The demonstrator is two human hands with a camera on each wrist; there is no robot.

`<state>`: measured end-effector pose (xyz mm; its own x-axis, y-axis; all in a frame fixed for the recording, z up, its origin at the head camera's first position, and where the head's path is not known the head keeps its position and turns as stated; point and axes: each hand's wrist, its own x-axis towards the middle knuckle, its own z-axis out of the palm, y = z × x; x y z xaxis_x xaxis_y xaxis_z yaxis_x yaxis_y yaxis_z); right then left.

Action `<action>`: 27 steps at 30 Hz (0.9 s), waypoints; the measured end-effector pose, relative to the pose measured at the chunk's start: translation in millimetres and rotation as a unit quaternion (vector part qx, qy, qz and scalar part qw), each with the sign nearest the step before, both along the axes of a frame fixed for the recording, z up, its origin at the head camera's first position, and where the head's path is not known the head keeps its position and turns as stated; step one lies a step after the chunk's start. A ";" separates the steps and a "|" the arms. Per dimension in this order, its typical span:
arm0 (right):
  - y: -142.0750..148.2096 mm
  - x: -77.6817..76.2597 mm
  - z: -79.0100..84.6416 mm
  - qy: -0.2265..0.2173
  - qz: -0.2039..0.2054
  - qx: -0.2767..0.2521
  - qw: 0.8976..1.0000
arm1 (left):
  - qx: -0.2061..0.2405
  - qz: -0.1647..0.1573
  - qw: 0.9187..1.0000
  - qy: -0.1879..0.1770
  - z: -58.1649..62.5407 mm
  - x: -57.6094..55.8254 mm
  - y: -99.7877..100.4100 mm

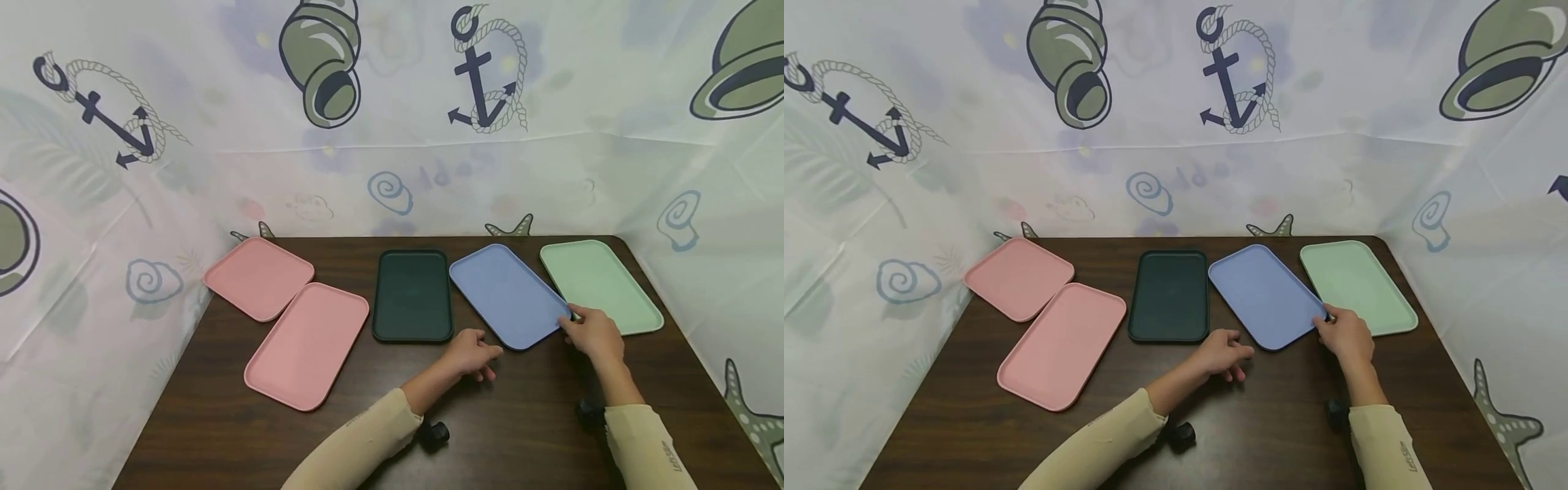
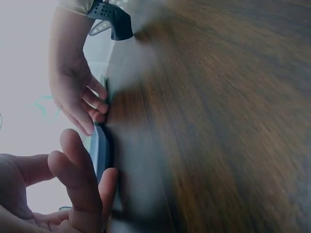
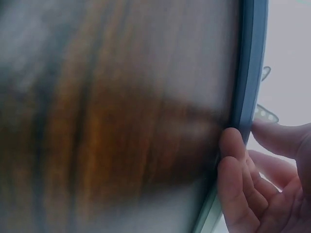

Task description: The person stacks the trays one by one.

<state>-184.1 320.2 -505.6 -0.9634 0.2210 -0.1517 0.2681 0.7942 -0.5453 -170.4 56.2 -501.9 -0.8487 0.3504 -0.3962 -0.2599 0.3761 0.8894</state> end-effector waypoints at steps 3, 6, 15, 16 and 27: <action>-0.5 -2.3 1.6 -0.010 0.009 -0.005 1.000 | 0.015 0.020 1.000 -0.008 -2.8 -1.5 3.5; -0.6 -3.0 5.4 -0.026 0.023 -0.014 0.999 | 0.020 0.024 0.999 -0.006 -4.9 -2.5 5.1; -0.4 0.9 13.5 -0.073 0.061 -0.022 0.995 | 0.032 0.029 0.999 -0.002 -8.5 -6.7 5.6; -0.6 1.2 13.4 -0.075 0.062 -0.022 0.995 | 0.032 0.029 0.999 -0.002 -8.7 -7.0 5.6; 1.7 4.0 15.7 -0.085 0.050 -0.012 0.995 | 0.041 0.033 0.999 -0.003 -8.8 -7.6 3.7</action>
<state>-180.1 321.9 -489.9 -0.9405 0.1194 -0.3180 0.2779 0.8089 -0.5182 -178.0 59.9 -510.7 -0.8685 0.3246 -0.3745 -0.2881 0.2842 0.9145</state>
